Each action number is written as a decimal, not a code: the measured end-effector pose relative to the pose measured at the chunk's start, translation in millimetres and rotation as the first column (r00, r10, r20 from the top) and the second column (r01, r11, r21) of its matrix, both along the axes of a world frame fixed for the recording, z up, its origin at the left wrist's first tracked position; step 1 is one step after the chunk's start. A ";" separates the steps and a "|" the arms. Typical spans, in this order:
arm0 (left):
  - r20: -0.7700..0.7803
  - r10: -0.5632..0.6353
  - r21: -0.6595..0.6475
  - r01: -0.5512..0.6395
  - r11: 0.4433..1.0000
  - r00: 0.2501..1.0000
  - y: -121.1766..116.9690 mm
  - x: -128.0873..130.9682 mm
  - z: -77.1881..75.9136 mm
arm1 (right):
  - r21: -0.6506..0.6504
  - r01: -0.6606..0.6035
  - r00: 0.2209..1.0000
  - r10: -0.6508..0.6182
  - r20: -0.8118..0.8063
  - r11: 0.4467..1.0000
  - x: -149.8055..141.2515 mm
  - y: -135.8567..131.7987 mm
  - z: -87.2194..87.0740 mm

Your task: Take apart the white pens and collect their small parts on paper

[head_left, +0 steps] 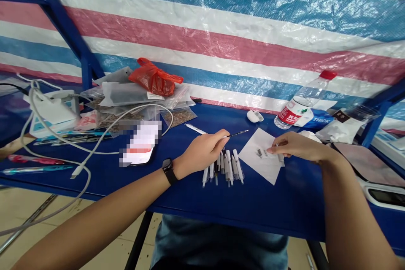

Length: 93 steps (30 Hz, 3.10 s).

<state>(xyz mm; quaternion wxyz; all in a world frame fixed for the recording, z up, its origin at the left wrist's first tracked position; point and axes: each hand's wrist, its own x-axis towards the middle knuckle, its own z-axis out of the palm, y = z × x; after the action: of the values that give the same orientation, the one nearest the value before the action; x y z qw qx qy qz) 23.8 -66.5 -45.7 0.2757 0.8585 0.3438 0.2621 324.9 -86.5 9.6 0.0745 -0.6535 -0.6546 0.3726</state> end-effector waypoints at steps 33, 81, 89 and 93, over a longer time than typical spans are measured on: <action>0.055 0.095 0.036 -0.097 0.995 0.994 1.0 -3.4 6.5 | 0.317 0.005 0.933 0.110 -0.344 0.949 -101.0 -9.3 -38.1; 0.254 0.085 -0.139 -0.051 0.989 0.964 6.3 -7.7 9.7 | 0.415 0.249 0.893 -0.042 -0.448 0.875 -121.1 -3.2 -35.0; 0.460 0.148 -0.395 0.053 0.917 0.876 8.1 -3.9 9.7 | 0.426 0.227 0.883 -0.001 -0.469 0.876 -123.3 -12.2 -35.4; 0.599 0.201 -0.402 0.074 0.912 0.775 7.5 0.4 8.7 | 0.386 0.231 0.859 -0.001 -0.511 0.893 -131.1 -16.0 -34.8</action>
<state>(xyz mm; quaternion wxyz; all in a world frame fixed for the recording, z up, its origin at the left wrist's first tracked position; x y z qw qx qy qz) 24.2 -59.0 -37.1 0.5362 0.6330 0.3079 0.4658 193.8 -102.5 -25.3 0.4073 -0.5410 -0.6374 0.3676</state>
